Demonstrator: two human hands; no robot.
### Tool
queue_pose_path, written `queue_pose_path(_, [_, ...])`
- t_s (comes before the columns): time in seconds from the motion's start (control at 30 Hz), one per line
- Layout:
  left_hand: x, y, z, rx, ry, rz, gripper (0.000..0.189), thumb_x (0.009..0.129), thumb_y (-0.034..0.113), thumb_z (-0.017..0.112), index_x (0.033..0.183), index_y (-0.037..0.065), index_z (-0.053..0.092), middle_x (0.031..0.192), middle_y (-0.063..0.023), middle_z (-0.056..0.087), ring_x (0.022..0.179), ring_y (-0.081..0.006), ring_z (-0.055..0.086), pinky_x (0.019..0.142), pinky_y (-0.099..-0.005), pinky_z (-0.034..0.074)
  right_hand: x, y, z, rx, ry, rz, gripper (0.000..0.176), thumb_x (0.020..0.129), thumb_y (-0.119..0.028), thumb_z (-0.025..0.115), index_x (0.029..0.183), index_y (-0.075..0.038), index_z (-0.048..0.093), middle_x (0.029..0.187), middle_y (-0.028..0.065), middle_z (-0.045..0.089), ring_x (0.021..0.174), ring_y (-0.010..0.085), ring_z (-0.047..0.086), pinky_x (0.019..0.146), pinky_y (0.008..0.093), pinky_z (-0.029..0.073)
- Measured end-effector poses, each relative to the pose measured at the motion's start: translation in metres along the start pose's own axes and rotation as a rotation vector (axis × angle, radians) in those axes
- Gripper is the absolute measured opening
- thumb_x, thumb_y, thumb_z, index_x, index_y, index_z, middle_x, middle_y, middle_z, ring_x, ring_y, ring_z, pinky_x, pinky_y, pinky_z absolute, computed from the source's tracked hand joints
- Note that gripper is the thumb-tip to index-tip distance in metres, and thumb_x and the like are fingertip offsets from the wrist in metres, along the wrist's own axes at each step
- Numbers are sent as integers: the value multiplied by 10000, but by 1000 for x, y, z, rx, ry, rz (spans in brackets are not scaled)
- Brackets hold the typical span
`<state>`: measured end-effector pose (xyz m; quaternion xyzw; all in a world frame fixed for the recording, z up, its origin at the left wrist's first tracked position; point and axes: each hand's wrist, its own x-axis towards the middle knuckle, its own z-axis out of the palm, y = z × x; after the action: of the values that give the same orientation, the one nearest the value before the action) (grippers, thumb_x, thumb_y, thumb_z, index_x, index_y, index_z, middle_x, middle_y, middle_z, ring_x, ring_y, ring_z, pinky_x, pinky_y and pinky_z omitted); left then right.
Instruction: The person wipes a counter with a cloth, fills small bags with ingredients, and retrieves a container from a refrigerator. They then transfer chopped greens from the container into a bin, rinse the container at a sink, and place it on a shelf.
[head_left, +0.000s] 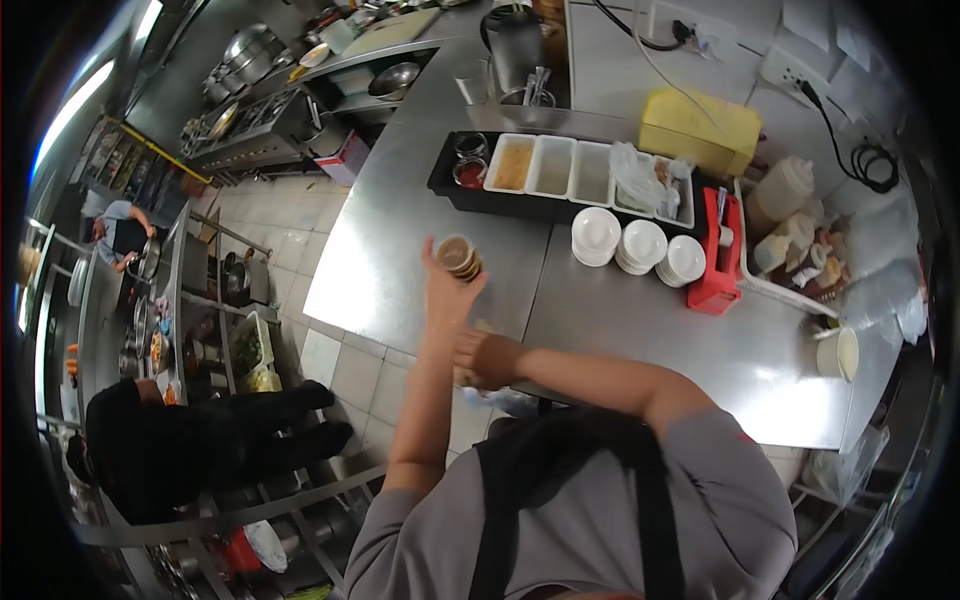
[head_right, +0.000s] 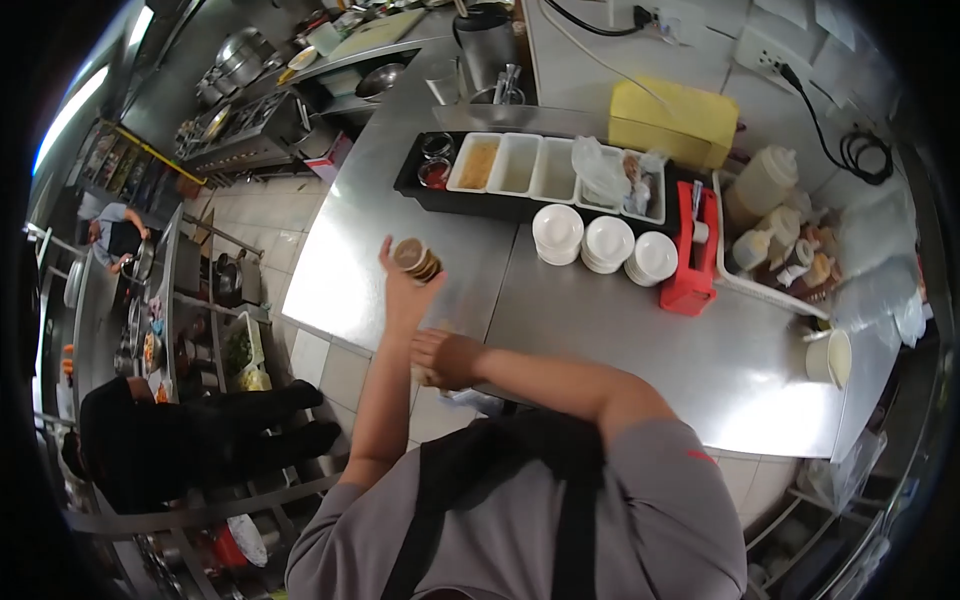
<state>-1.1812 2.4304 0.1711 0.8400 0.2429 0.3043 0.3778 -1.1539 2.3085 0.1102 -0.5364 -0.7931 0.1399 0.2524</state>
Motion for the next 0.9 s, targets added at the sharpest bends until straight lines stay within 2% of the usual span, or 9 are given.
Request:
queue_pose_path(0.17, [23,1,74,-78,-17,83,971,646,148,765,1360,42,115,1134,-229,526,1052,-378,532,911,-401,414,-162,-39,-33,-131,177,511,705,691,-156,591,1337,-20,342,1389,191,323,1334,292,247,1115,405,171])
queue_pose_path(0.3, [33,2,112,67,-38,80,1009,608,160,806,1343,-46,146,1360,-242,292,1258,-362,324,1059,-387,261,-287,-91,-53,-274,398,936,664,682,-115,574,1314,-40,384,1352,195,370,1300,322,302,1091,436,218])
queue_pose_path(0.43, [33,-10,126,-395,-63,22,1143,565,223,861,1360,-62,91,1357,-247,256,1271,-342,284,1065,-430,238,-447,-103,-56,-641,751,1407,544,744,-103,528,1268,-4,421,1304,216,409,1235,367,369,1049,470,272])
queue_pose_path(0.5, [18,8,117,22,142,110,1030,630,272,821,1333,-90,161,1330,-264,278,1239,-359,303,1035,-455,258,-505,-89,-78,-841,847,1623,482,801,-148,499,1247,23,432,1292,227,415,1218,372,381,1040,463,282])
queue_pose_path(0.6, [-20,48,118,185,331,255,886,683,250,780,1293,-92,236,1289,-249,319,1178,-362,351,988,-466,288,-540,-41,-116,-844,898,1872,490,840,-264,484,1212,53,450,1277,238,424,1212,375,376,1036,431,285])
queue_pose_path(0.67, [-49,79,134,222,341,352,754,732,203,725,1275,-61,273,1233,-220,368,1098,-329,402,908,-454,347,-499,-33,-159,-443,1095,1734,527,838,-323,490,1186,72,460,1258,257,427,1188,384,382,1031,423,283])
queue_pose_path(0.73, [-78,132,148,5,67,367,616,758,116,679,1248,-42,339,1161,-191,427,1029,-288,434,854,-401,386,-482,8,-144,-886,824,1736,565,832,-351,495,1195,78,453,1268,268,416,1205,380,368,1037,423,273])
queue_pose_path(0.8, [-97,151,171,-71,-66,481,525,770,63,643,1220,-27,389,1110,-169,456,963,-255,461,805,-367,409,-429,-27,-151,-580,804,1726,612,832,-360,492,1251,78,406,1322,263,372,1267,368,314,1061,410,246])
queue_pose_path(0.9, [-119,193,203,-251,-317,550,399,787,-16,587,1168,-5,470,1024,-130,499,838,-200,505,719,-307,440,-451,-37,-109,-641,581,1400,643,814,-335,525,1313,31,354,1371,218,336,1291,360,285,1072,409,237])
